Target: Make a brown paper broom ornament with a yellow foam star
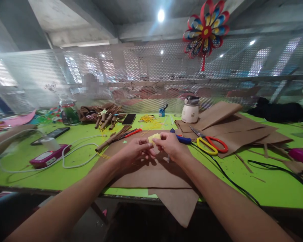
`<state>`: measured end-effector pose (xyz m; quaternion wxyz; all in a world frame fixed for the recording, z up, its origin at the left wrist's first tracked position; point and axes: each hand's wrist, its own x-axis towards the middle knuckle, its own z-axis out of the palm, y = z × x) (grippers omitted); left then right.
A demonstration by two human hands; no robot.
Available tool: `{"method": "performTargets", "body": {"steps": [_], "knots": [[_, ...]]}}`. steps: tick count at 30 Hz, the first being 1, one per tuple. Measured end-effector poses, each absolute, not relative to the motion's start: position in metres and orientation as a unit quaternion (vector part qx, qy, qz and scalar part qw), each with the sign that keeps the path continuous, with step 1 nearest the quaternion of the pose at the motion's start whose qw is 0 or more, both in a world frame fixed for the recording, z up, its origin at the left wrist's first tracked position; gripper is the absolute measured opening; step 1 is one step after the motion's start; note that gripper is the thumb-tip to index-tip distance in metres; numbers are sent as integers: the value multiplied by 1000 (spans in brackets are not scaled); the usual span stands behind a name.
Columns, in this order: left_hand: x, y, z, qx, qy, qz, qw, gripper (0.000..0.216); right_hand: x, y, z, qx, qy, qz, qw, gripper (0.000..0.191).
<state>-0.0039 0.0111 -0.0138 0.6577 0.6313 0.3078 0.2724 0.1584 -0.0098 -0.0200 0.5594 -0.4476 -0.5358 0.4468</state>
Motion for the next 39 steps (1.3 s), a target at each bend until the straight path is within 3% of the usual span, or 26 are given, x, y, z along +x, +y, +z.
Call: {"method": "performTargets", "body": {"steps": [9, 15, 23, 29, 39], "knots": [[-2, 14, -18, 658, 302, 279, 631, 26, 159, -8, -23, -465, -520, 437, 568, 31], [-3, 16, -16, 665, 253, 274, 647, 35, 164, -11, -17, -434, -541, 524, 494, 34], [-3, 10, -11, 662, 285, 295, 626, 26, 157, -9, -20, -465, -525, 432, 567, 30], [-5, 14, -13, 671, 270, 320, 612, 28, 155, -11, -19, -430, -505, 497, 559, 32], [-2, 11, -14, 696, 259, 342, 577, 23, 154, -9, -25, -407, -504, 497, 577, 33]]}}
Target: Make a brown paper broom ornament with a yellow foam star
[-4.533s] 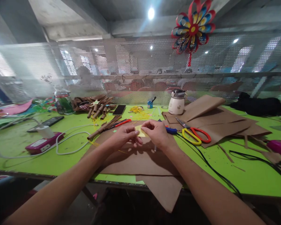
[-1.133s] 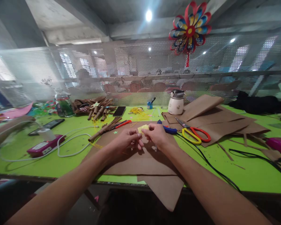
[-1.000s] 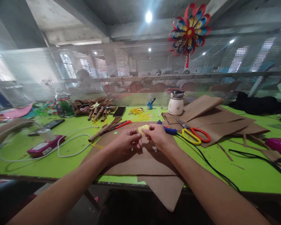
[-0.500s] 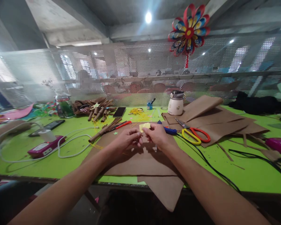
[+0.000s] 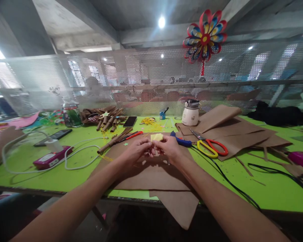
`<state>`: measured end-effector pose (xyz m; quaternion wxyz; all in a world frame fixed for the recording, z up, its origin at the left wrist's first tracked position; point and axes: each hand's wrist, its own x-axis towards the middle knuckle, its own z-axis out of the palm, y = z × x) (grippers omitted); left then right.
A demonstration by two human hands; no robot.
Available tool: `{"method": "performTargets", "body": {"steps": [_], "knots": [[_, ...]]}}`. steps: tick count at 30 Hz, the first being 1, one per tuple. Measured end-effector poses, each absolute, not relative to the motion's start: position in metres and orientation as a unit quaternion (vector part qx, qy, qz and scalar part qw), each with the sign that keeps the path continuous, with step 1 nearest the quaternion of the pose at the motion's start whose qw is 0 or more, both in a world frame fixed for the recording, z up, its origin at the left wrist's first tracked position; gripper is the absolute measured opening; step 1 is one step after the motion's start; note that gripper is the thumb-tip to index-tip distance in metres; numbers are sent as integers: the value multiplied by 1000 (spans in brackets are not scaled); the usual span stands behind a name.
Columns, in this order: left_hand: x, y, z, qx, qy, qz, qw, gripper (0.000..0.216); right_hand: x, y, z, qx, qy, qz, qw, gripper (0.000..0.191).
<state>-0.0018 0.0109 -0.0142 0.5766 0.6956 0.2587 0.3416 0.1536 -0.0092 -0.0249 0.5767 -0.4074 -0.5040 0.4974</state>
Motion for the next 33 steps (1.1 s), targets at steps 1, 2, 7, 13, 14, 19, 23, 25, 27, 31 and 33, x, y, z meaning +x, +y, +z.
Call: {"method": "performTargets", "body": {"steps": [1, 2, 7, 13, 14, 19, 23, 25, 27, 31, 33], "knots": [[-2, 11, -15, 701, 257, 339, 572, 23, 155, -9, -24, -400, -507, 511, 568, 33], [-4, 12, -15, 711, 254, 333, 566, 24, 157, -9, -23, -391, -509, 524, 560, 33], [-15, 17, -15, 789, 246, 306, 472, 15, 174, -8, -14, -379, -512, 535, 555, 31], [-14, 14, -4, 796, 306, 304, 425, 15, 180, -12, -8, -396, -557, 528, 504, 29], [-13, 14, -2, 782, 313, 321, 433, 17, 179, -14, -7, -393, -562, 532, 497, 30], [-11, 13, 0, 734, 275, 353, 511, 16, 174, -17, -6, -359, -580, 535, 498, 26], [-11, 14, -4, 663, 235, 373, 605, 18, 172, -15, -8, -364, -548, 530, 536, 20], [-12, 15, -5, 628, 212, 374, 648, 17, 170, -14, -10, -367, -544, 517, 550, 17], [-13, 15, -5, 606, 205, 369, 674, 16, 169, -13, -10, -371, -556, 490, 560, 14], [-14, 18, -5, 578, 230, 358, 697, 11, 168, -16, -7, -389, -626, 394, 549, 12], [-14, 19, -5, 565, 237, 351, 708, 7, 168, -18, -5, -392, -669, 331, 538, 13]]}}
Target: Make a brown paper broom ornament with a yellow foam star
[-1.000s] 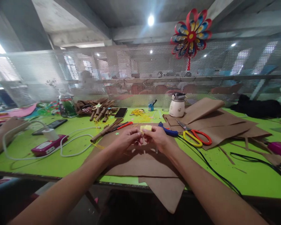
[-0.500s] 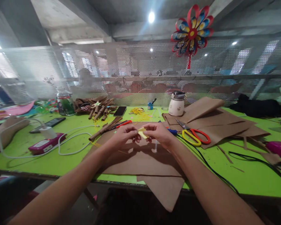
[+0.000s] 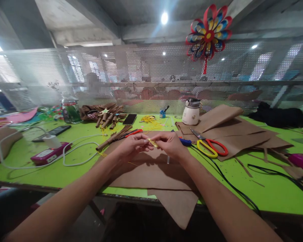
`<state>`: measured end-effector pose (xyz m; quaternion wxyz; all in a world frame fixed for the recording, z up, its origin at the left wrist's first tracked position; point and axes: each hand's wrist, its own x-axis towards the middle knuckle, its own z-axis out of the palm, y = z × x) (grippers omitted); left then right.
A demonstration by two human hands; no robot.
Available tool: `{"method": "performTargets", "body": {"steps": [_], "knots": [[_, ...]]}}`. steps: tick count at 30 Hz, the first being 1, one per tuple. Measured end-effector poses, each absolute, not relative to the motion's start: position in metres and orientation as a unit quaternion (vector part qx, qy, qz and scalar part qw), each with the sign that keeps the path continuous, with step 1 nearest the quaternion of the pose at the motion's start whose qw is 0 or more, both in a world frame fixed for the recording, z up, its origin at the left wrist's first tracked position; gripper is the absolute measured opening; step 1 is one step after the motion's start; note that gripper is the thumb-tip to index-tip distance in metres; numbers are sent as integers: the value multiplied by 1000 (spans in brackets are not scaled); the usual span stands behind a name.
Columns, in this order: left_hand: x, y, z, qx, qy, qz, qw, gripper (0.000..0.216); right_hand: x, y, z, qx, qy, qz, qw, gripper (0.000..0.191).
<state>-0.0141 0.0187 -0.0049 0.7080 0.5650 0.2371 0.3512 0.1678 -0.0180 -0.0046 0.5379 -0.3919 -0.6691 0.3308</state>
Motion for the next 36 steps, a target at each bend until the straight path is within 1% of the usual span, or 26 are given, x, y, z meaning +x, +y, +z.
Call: {"method": "performTargets", "body": {"steps": [7, 9, 11, 15, 18, 21, 25, 27, 30, 36], "knots": [[-13, 22, -6, 482, 256, 351, 761, 4, 170, -16, -7, -369, -765, 172, 500, 16], [-13, 23, -8, 480, 273, 333, 765, 9, 170, -14, -11, -360, -781, 137, 492, 18], [-13, 24, -9, 504, 289, 301, 756, 15, 169, -13, -14, -354, -790, 120, 485, 20], [-12, 22, -10, 531, 299, 274, 744, 16, 167, -13, -15, -365, -791, 114, 477, 21], [-11, 20, -8, 532, 305, 290, 735, 16, 167, -15, -11, -363, -782, 152, 484, 17], [-10, 20, -8, 550, 301, 299, 719, 17, 170, -17, -7, -374, -744, 252, 493, 14], [-9, 20, -9, 591, 302, 331, 671, 18, 174, -17, -4, -392, -636, 420, 515, 30], [-9, 18, -9, 612, 302, 352, 641, 20, 173, -16, -5, -394, -613, 465, 503, 28], [-8, 16, -8, 638, 301, 369, 605, 24, 169, -14, -9, -406, -605, 487, 481, 32], [-6, 15, -7, 659, 300, 354, 591, 25, 165, -11, -15, -407, -583, 486, 508, 34]]}}
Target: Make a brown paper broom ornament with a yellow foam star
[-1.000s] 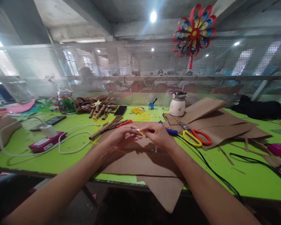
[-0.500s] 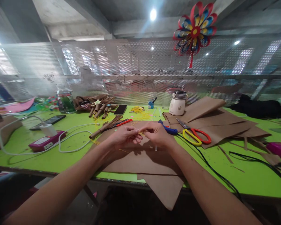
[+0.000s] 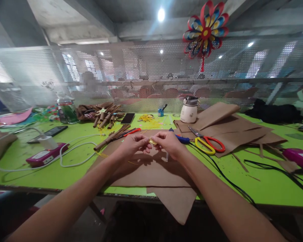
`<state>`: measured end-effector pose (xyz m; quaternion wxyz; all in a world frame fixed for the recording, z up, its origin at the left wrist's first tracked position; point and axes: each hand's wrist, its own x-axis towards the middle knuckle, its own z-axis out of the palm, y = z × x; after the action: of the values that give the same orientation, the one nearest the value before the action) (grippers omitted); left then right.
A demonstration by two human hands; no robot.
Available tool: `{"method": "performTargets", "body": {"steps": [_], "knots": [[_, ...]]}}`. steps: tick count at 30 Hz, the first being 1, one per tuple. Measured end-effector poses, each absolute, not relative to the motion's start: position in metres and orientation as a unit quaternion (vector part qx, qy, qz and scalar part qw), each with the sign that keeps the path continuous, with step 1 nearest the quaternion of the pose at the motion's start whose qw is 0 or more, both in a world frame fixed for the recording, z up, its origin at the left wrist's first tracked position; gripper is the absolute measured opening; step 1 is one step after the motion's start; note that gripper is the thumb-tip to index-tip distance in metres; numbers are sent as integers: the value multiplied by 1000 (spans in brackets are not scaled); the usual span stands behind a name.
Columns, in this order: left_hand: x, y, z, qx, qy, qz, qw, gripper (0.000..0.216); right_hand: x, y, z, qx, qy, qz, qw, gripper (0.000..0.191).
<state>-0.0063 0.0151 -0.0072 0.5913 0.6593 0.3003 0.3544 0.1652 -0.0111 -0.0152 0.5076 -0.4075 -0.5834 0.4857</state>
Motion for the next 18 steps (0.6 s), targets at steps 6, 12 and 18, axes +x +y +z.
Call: {"method": "performTargets", "body": {"steps": [6, 12, 18], "knots": [[-9, 12, -5, 673, 335, 312, 581, 26, 166, -9, -18, -441, -631, 391, 504, 28], [-10, 12, -4, 689, 326, 221, 609, 37, 170, -9, -15, -426, -737, 217, 478, 20], [-7, 13, -4, 681, 322, 244, 611, 38, 169, -9, -15, -438, -661, 388, 471, 36]]}}
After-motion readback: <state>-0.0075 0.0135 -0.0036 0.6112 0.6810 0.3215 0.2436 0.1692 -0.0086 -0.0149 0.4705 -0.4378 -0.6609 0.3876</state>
